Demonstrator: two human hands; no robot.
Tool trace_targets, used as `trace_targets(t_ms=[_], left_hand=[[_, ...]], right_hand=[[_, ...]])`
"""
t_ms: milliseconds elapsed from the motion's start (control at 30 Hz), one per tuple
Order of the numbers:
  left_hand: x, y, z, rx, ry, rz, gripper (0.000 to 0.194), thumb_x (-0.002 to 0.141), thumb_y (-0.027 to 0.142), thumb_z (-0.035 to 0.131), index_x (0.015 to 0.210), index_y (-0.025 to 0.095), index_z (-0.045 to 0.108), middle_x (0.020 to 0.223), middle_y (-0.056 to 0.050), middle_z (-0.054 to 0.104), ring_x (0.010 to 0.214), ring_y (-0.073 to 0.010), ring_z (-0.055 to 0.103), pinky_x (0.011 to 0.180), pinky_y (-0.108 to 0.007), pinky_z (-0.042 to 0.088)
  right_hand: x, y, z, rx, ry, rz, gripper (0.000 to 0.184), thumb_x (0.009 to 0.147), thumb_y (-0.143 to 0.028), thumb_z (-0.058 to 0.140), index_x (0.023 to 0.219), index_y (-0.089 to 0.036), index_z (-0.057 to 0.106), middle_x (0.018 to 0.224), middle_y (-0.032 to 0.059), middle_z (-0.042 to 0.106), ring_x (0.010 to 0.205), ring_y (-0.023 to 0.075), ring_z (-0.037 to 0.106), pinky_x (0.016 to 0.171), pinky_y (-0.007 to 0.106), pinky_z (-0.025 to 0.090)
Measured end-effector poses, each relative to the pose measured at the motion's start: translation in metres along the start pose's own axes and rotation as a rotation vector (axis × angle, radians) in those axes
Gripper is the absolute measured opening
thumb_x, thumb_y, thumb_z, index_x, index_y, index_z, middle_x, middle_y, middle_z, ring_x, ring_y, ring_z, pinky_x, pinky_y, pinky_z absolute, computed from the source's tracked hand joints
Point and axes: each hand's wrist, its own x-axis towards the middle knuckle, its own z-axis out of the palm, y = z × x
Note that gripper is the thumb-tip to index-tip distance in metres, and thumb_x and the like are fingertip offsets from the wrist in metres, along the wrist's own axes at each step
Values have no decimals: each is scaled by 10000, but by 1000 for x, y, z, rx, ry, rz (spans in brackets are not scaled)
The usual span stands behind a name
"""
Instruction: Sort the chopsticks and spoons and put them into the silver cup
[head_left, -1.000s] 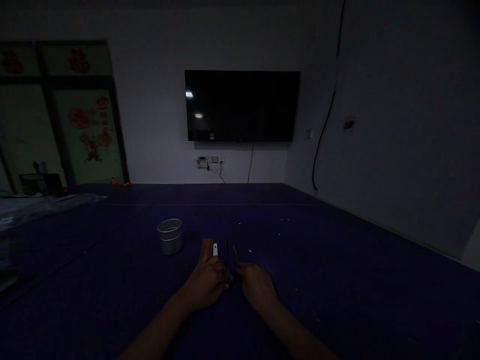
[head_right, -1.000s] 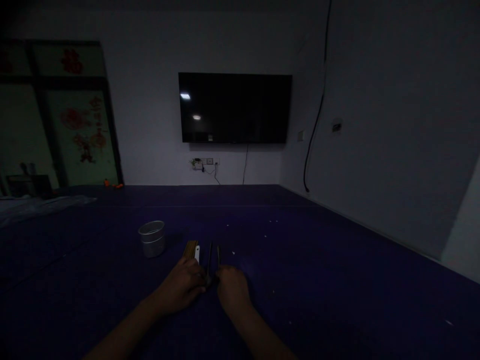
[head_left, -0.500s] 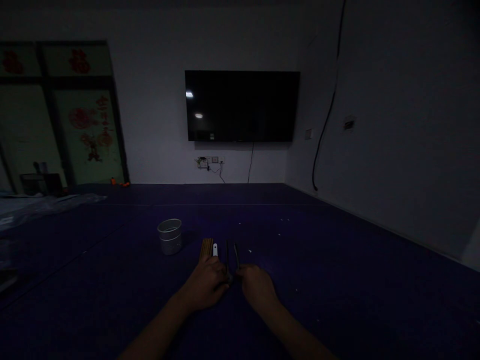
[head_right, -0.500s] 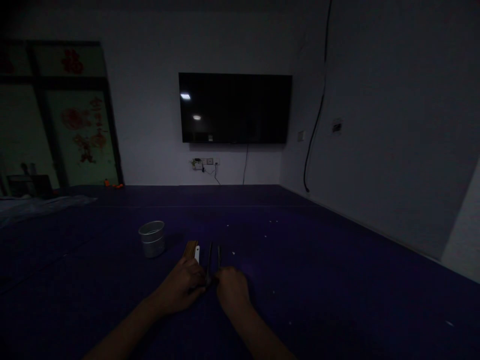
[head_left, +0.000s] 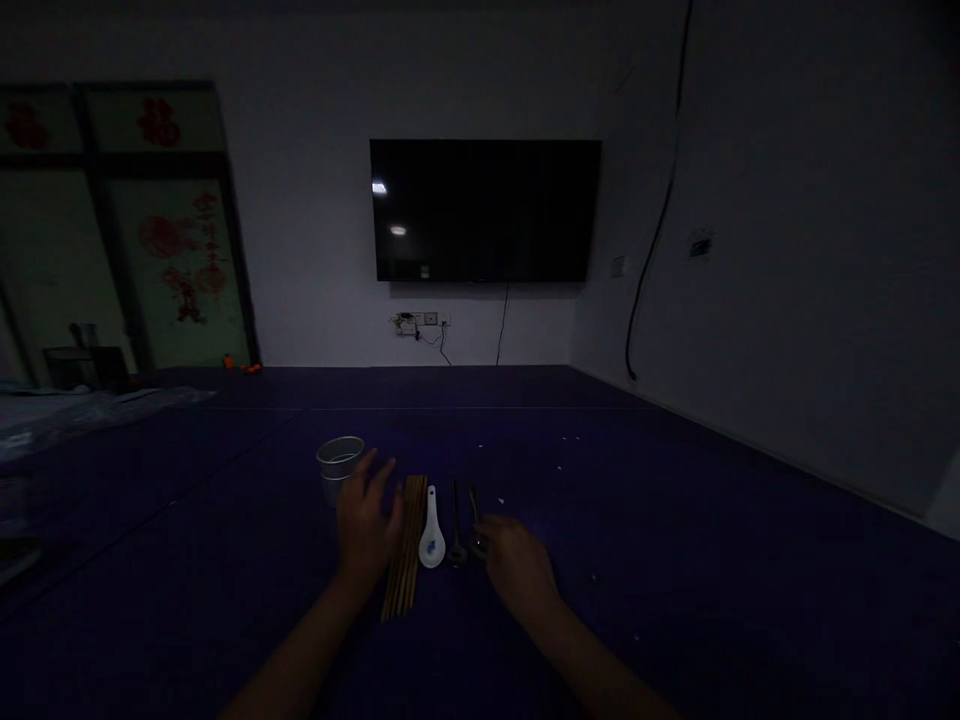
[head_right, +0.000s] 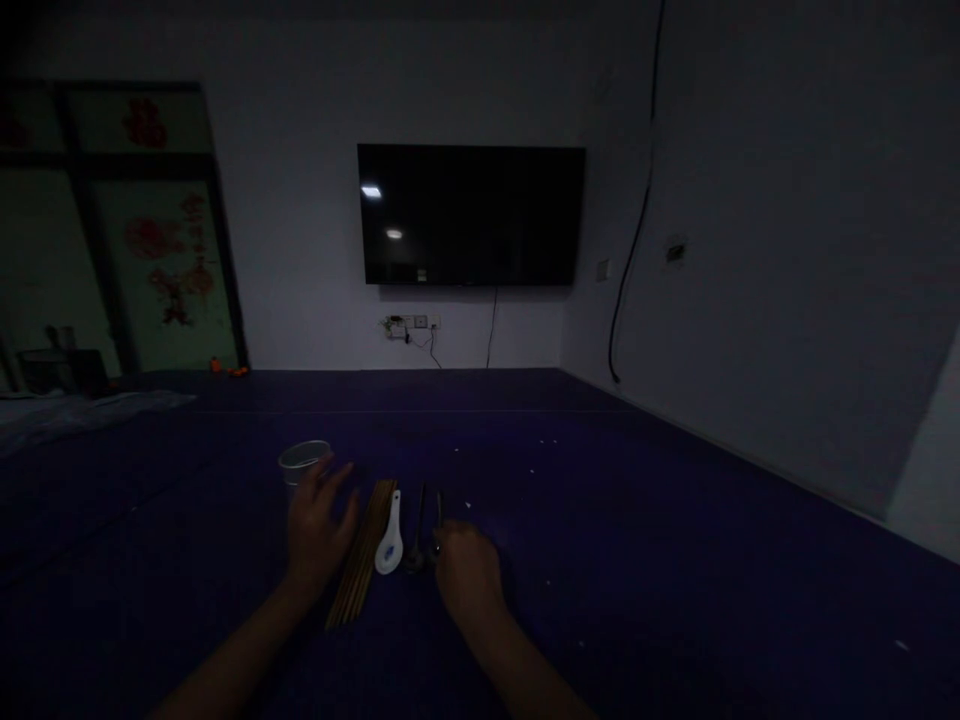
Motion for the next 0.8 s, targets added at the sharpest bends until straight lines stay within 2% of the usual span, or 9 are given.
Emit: trace_targets(t_ms=[67,167,267,367,567,800], left_hand=[[6,-10,-1,37,147,-189,425,852,335,470,1251,186,464,1389,-136,387,1283,-280,368,1037,-445,328],[13,-26,-1,52,216,-404,689,795,427,552,1370,140,303,1414,-180,345,1327,-321,305,1072,-490,275],[15,-44,2,28,139,-556,933,719,534,612,1421,96,182,1407,-228,355,1323,-358,311,1068,-514,273],[15,-57,7,5,26,-689,1027,665,578,646,1435,100,163,1366,-232,420,1294,-377,359,1016,-509,344],[14,-67,12,-6,-74,-735,988,685,536,643,1446,114,175,1268,-219,525,1238,-375,432,941,-500,410],[14,-73,16,14,-147,-777,967,675,524,652,1441,149,196,1275,-197,527,1216,-353,464,922,-443,426]], right_hand=[[0,0,1,19,22,-10,441,778,-11,399,1008,-220,712,1123,63,675,1078,165,592,897,228,423],[-1,0,0,30,28,-15,446,776,-11,401,1015,-224,711,1145,56,666,1087,164,588,904,229,424],[-2,0,0,32,32,-22,430,789,-24,404,1009,-225,712,1162,52,659,1098,166,581,907,233,424],[-2,-1,-1,44,49,-22,413,812,-45,398,1016,-225,709,1175,46,653,1095,165,582,902,232,428],[-3,-3,-7,63,110,-55,419,804,-39,400,1027,-218,706,1173,43,654,1086,161,584,914,229,426],[-6,-3,-3,92,201,-116,414,797,-38,411,1011,-230,710,1115,38,683,1031,174,621,891,262,464]])
